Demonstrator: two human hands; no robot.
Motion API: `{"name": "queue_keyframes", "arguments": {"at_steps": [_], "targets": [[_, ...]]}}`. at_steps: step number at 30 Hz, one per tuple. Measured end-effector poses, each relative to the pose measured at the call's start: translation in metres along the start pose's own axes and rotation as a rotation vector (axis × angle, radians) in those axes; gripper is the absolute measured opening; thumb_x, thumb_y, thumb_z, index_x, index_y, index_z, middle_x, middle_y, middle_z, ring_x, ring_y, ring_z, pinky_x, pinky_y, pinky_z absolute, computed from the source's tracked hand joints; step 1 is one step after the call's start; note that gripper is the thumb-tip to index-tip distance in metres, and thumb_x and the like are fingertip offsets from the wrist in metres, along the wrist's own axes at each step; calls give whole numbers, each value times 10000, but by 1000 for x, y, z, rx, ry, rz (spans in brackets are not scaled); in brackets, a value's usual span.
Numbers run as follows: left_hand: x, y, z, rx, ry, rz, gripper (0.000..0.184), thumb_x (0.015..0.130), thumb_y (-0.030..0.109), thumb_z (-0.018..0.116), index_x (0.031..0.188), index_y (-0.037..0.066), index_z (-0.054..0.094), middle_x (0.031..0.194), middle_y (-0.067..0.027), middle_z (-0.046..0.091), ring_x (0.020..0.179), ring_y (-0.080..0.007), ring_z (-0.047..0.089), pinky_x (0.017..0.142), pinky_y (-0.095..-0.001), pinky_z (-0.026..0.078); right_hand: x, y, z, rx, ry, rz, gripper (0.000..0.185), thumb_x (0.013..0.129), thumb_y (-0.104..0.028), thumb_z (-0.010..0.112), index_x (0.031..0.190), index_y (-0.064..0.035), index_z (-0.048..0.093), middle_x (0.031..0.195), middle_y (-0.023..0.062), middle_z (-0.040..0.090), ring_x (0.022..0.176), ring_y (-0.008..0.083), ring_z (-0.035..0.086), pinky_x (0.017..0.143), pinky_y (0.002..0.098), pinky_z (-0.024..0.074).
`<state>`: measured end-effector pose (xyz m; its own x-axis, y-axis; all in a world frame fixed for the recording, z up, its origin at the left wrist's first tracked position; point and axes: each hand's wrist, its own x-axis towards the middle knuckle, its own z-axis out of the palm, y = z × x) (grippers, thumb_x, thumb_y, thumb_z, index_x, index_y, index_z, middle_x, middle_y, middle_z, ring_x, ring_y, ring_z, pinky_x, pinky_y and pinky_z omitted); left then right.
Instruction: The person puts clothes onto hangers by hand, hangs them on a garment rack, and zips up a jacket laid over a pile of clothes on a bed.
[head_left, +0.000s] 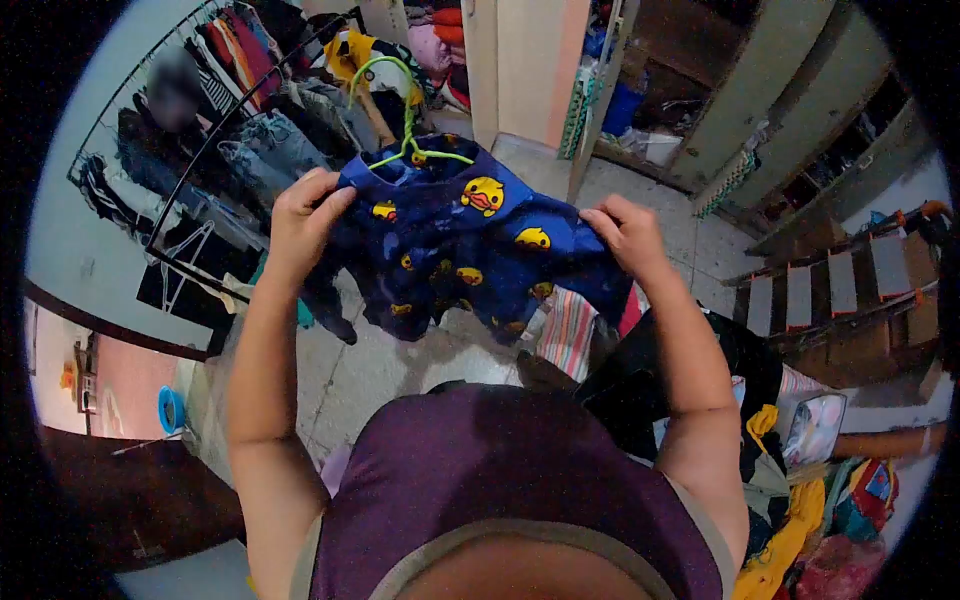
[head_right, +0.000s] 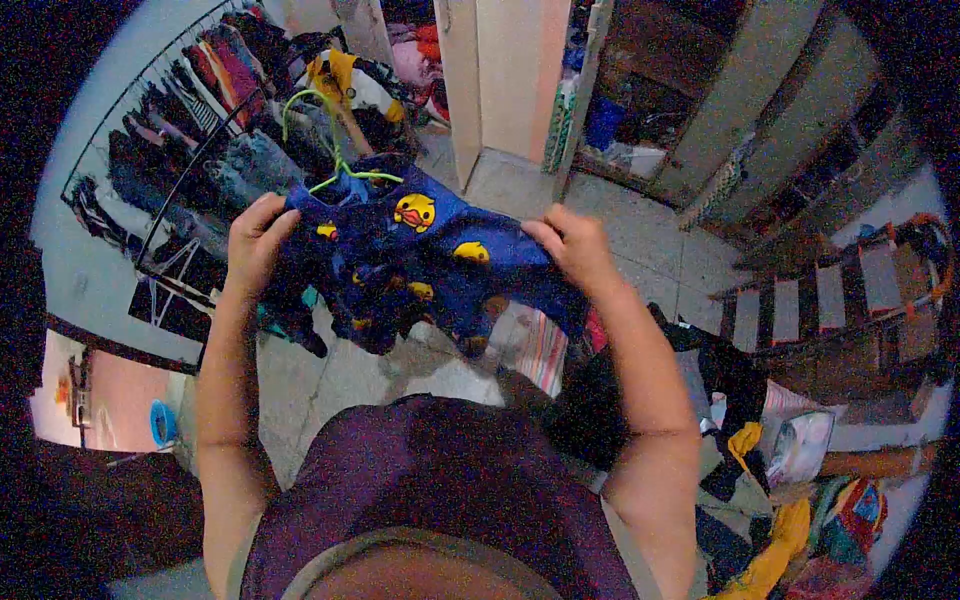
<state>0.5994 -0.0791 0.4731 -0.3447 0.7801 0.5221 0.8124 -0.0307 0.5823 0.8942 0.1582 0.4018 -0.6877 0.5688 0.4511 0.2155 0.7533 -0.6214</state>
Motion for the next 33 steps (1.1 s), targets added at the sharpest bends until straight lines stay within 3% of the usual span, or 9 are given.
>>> {"name": "queue_keyframes", "arguments": {"at_steps": [2, 6, 9, 13, 18, 22, 26, 30, 33], "targets": [[2, -3, 0, -4, 14, 51, 145, 778, 116, 590, 817, -23, 581, 687, -49, 471, 649, -138, 474, 599, -235, 369, 9, 3, 3, -201, -20, -77, 211, 764, -209, 637, 799, -7, 586, 703, 119, 570, 653, 235, 547, 618, 323, 438], [4, -9, -4, -20, 19, -16, 134, 771, 97, 595, 838, -19, 590, 711, -52, 492, 677, -142, 492, 622, -235, 380, 28, 1, -1, 11, -28, -192, 261, 771, -209, 617, 890, 19, 574, 872, 136, 557, 847, 260, 548, 712, 328, 435], [12, -16, -9, -70, -18, 26, 130, 769, 88, 595, 845, -18, 593, 719, -50, 497, 684, -139, 493, 628, -236, 382, 47, -20, 8, 144, -53, -308, 275, 775, -216, 611, 908, 23, 574, 844, 133, 557, 816, 260, 547, 728, 324, 432], [26, -27, -19, -112, -64, 71, 128, 770, 83, 594, 846, -21, 594, 730, -45, 512, 703, -135, 500, 643, -234, 388, 70, -60, 25, 163, -413, -155, 286, 777, -189, 596, 971, 16, 552, 900, 116, 538, 856, 219, 525, 774, 300, 411], [40, -73, -24, -203, -108, 87, 124, 769, 81, 596, 838, -22, 591, 750, -45, 524, 723, -134, 513, 658, -235, 396, 107, -106, 44, 99, -210, -344, 392, 752, -214, 640, 1058, 5, 531, 901, 120, 594, 867, 202, 572, 795, 314, 437], [55, -109, -23, -280, -143, 152, 127, 749, 82, 605, 836, -11, 595, 767, -68, 546, 729, -179, 537, 664, -259, 412, 145, -144, 79, 428, -320, -109, 359, 782, -209, 612, 1058, 9, 540, 948, 115, 602, 858, 159, 564, 762, 294, 442], [81, -132, -31, -265, -177, 209, 162, 740, 97, 614, 873, 5, 601, 807, -94, 564, 773, -219, 548, 704, -282, 424, 191, -164, 130, 282, -530, 89, 241, 864, -235, 513, 936, -20, 593, 677, 0, 541, 593, 87, 485, 535, 236, 388], [97, -189, -43, -222, 273, 299, 202, 752, 57, 605, 952, 32, 593, 940, -83, 567, 937, -221, 532, 840, -288, 403, 234, -171, 146, 454, -320, 278, 207, 873, -247, 510, 875, -58, 596, 562, -61, 421, 489, 37, 362, 442, 199, 277], [65, -257, -38, -257, 650, 37, 143, 764, 34, 585, 906, 17, 583, 947, -61, 576, 892, -178, 542, 804, -275, 417, 261, -181, 137, 471, -182, 274, 200, 883, -193, 485, 918, -8, 553, 553, -56, 338, 466, 49, 301, 419, 199, 238]]}}
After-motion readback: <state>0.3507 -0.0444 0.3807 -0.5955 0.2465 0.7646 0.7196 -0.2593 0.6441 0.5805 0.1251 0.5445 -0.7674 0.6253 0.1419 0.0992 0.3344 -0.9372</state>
